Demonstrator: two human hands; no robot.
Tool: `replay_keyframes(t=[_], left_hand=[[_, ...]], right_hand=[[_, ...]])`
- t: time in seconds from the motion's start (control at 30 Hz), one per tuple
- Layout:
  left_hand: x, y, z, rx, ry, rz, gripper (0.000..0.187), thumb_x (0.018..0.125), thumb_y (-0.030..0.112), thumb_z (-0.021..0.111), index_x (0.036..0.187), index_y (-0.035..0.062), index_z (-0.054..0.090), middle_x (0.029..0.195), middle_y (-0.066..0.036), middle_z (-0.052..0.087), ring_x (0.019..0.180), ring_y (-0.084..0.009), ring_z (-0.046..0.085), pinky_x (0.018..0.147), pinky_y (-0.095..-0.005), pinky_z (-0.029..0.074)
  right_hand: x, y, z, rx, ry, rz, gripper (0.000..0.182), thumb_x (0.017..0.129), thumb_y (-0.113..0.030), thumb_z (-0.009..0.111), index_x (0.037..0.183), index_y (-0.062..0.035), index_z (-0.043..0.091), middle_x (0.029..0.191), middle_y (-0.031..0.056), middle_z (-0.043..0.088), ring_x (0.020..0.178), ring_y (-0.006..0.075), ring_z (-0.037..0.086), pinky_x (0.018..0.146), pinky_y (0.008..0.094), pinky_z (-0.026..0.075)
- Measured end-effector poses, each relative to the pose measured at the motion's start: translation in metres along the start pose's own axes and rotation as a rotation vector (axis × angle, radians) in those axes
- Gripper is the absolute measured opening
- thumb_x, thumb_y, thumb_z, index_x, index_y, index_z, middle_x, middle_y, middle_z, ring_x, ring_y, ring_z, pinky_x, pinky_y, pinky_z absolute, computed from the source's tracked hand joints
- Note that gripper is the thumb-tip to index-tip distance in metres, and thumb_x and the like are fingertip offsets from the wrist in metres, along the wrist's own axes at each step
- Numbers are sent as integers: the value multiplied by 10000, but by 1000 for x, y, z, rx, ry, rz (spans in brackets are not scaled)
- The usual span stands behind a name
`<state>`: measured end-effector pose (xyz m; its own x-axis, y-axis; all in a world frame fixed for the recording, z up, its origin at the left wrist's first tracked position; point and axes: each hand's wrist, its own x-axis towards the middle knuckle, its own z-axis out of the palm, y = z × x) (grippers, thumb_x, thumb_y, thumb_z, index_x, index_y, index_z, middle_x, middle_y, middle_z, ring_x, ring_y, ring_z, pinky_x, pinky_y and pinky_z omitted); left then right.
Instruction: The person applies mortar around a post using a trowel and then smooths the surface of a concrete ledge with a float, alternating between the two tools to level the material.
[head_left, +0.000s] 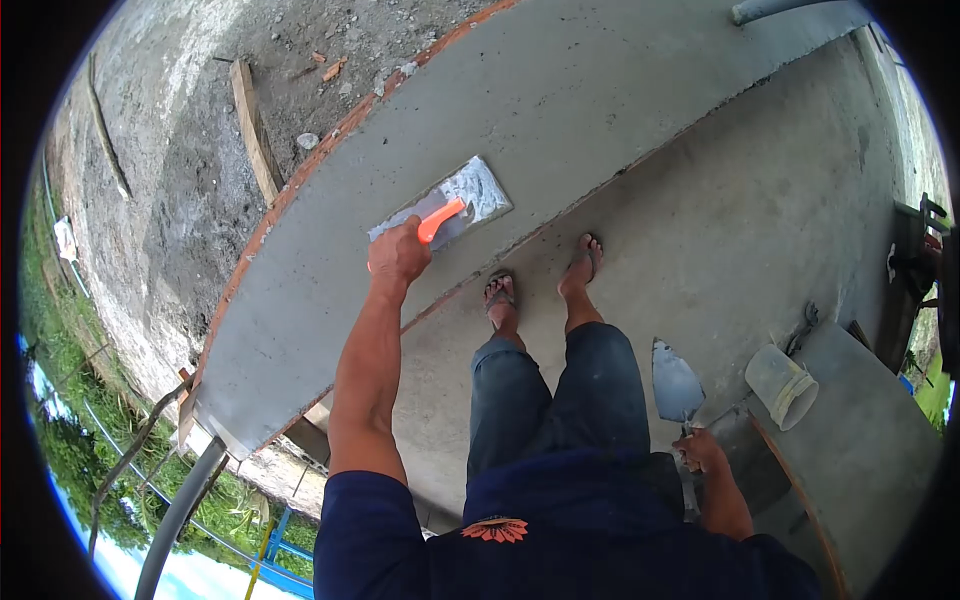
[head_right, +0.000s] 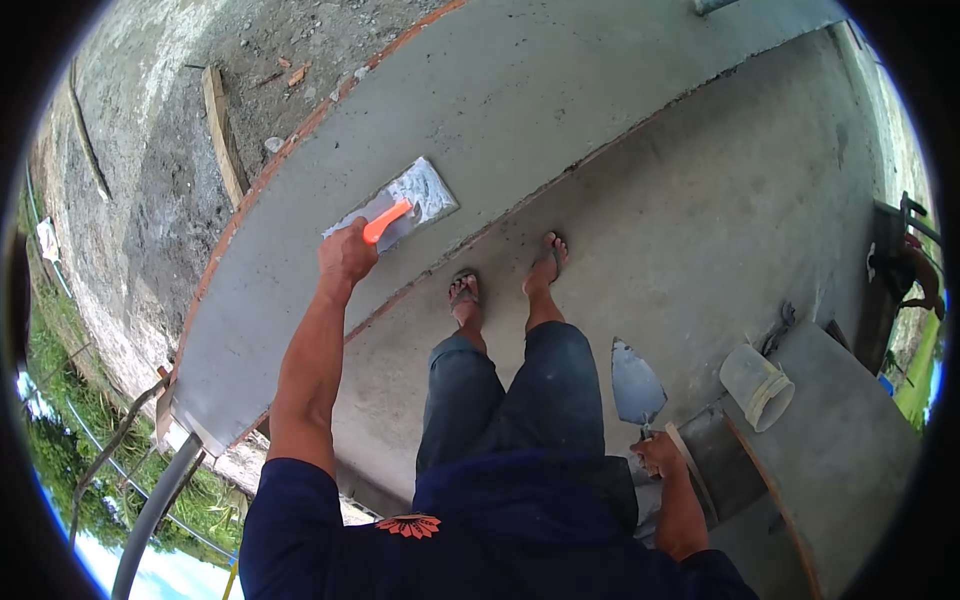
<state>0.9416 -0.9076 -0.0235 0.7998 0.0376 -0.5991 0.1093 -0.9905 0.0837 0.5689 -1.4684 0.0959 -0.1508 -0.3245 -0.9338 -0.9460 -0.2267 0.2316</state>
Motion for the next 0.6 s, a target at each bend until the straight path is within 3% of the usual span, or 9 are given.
replay_keyframes(t=[0.2, 0.33, 0.37, 0.43, 0.5, 0.53, 0.6], left_hand=[[78, 0, -55, -57, 219, -68, 186, 845, 198, 561, 996, 111, 624, 934, -181, 703, 891, -372, 680, 760, -474, 535], [77, -20, -87, -173, 371, -203, 235, 852, 235, 550, 1027, 105, 638, 982, -201, 693, 944, -388, 663, 792, -475, 522], [73, -33, -81, -286, 427, -241, 270, 839, 236, 590, 1040, 63, 639, 986, -215, 688, 954, -406, 651, 796, -474, 511], [45, -63, -55, -523, 555, -204, 297, 810, 213, 656, 1031, 17, 633, 934, -202, 693, 887, -397, 663, 774, -448, 510], [1, -88, -13, -709, 625, -281, 273, 776, 182, 669, 953, -17, 610, 669, -102, 625, 533, -205, 606, 518, -341, 484], [-28, -94, 7, -800, 654, -345, 223, 784, 147, 640, 936, -12, 600, 665, -64, 589, 479, -146, 537, 454, -291, 442], [-86, -85, 19, -1109, 519, -677, 207, 797, 113, 632, 951, -17, 588, 673, -86, 576, 485, -161, 526, 434, -302, 441]], right_hand=[[7, -20, 1, 50, -53, 0, 175, 737, -86, 737, 761, 4, 589, 630, 86, 582, 498, 195, 577, 450, 345, 460], [9, -29, -16, 43, -38, -23, 175, 739, -87, 733, 776, -10, 580, 626, 84, 579, 494, 194, 577, 441, 347, 464], [11, -29, -20, 54, -31, -27, 176, 739, -84, 732, 781, -11, 578, 626, 83, 577, 492, 194, 576, 439, 347, 466], [12, -35, -23, 63, -24, -32, 179, 741, -79, 732, 791, -13, 573, 626, 82, 574, 488, 195, 574, 438, 347, 471], [10, -45, -23, 61, -13, -30, 183, 743, -75, 733, 800, -14, 569, 628, 81, 572, 485, 195, 571, 439, 346, 476], [12, -46, -23, 70, -35, -31, 183, 743, -74, 733, 799, -13, 570, 629, 80, 572, 486, 195, 571, 440, 347, 478], [19, -49, -24, 85, -75, -29, 181, 745, -71, 734, 796, -12, 570, 630, 79, 573, 487, 195, 571, 443, 349, 482]])
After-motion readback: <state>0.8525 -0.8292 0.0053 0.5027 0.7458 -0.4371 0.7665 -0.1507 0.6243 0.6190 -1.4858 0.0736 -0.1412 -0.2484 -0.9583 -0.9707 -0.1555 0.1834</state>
